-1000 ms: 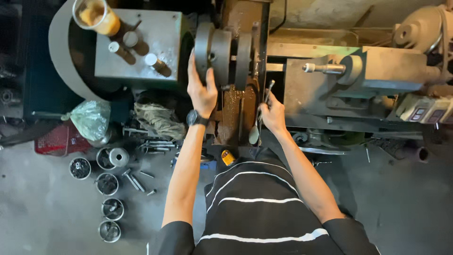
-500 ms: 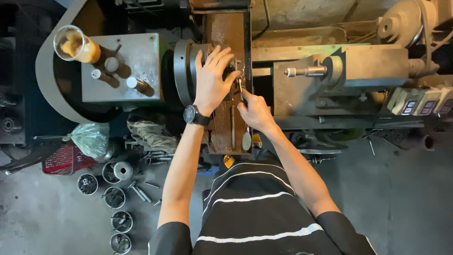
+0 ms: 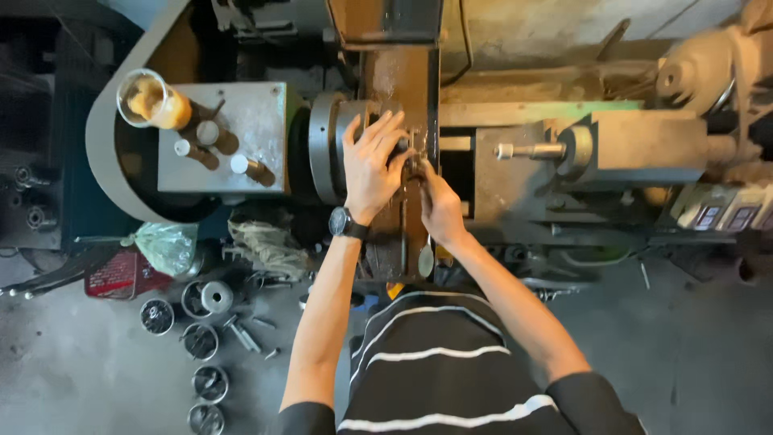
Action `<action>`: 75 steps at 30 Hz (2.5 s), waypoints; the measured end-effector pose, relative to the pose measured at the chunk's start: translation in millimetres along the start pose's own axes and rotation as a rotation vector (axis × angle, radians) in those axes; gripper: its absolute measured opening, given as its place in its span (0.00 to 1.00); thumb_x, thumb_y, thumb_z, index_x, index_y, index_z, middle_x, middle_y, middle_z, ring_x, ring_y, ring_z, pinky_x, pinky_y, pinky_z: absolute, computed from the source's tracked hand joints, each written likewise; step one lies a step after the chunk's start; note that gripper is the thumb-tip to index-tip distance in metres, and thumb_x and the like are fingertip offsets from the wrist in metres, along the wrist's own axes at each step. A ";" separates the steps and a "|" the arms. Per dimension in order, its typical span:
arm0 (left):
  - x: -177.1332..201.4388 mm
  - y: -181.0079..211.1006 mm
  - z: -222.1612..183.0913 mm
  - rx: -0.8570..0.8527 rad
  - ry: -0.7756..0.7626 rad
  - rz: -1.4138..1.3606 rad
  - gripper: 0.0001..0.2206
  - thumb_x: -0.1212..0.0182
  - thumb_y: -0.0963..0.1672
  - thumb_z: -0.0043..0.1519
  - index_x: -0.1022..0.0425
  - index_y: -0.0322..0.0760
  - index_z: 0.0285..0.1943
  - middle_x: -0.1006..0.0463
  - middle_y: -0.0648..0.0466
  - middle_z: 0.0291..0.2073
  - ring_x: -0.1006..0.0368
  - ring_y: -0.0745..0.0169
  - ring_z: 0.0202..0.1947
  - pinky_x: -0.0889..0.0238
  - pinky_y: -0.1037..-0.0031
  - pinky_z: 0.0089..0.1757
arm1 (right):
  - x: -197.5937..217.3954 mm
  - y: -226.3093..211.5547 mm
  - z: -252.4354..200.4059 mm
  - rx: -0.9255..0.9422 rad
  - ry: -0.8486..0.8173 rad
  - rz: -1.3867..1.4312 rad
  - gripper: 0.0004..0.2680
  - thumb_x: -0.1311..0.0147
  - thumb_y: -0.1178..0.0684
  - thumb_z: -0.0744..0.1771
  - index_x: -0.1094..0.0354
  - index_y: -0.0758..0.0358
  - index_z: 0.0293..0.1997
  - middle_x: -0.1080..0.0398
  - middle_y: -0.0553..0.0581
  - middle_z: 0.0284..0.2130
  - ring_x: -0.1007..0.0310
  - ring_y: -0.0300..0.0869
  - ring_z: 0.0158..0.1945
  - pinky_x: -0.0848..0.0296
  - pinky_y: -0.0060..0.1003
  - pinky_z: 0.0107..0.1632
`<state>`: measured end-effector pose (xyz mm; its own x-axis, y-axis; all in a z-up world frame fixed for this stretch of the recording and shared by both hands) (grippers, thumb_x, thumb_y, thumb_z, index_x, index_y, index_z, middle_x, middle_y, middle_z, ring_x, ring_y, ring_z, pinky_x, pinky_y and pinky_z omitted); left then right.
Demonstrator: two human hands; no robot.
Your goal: The person wipes down small metal components with a cloth near a lathe, turns the lathe's chuck by hand, and places the parts on a workbench surface.
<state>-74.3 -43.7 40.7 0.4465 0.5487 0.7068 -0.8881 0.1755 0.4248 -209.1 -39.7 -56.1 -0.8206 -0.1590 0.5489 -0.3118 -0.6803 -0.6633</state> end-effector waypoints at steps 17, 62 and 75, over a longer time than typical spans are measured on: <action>6.8 3.6 4.1 -0.002 0.082 -0.020 0.12 0.30 0.48 0.55 0.25 0.43 0.42 0.23 0.55 0.52 0.28 0.58 0.54 0.49 0.58 0.57 | -17.6 15.3 47.5 -0.131 -0.353 -0.029 0.29 0.53 0.70 0.60 0.57 0.70 0.70 0.30 0.80 0.44 0.26 0.66 0.45 0.25 0.55 0.43; 10.4 5.2 12.3 0.150 0.054 -0.080 0.09 0.30 0.46 0.56 0.24 0.43 0.40 0.22 0.57 0.52 0.29 0.62 0.56 0.51 0.59 0.59 | -43.8 116.7 50.4 -0.504 -0.173 0.782 0.01 0.47 0.64 0.67 0.31 0.71 0.40 0.28 0.62 0.33 0.25 0.44 0.35 0.26 0.36 0.35; 82.5 86.8 -19.5 0.125 0.202 -0.033 0.10 0.33 0.44 0.56 0.26 0.45 0.45 0.24 0.51 0.42 0.28 0.49 0.47 0.43 0.54 0.51 | 18.0 96.1 -7.5 -0.497 -0.197 0.558 0.06 0.41 0.62 0.66 0.29 0.67 0.45 0.29 0.62 0.37 0.29 0.46 0.44 0.31 0.41 0.50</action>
<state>-116.7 32.7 124.8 0.4333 0.6989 0.5690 -0.8474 0.1008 0.5214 -257.4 -102.6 -113.7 -0.8336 -0.5402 0.1157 -0.0934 -0.0686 -0.9933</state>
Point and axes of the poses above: each hand's wrist, its own z-axis towards the middle knuckle, its own x-axis out of the back of the hand, y = z × x, the point moved 8 cm from there along z, towards the middle knuckle
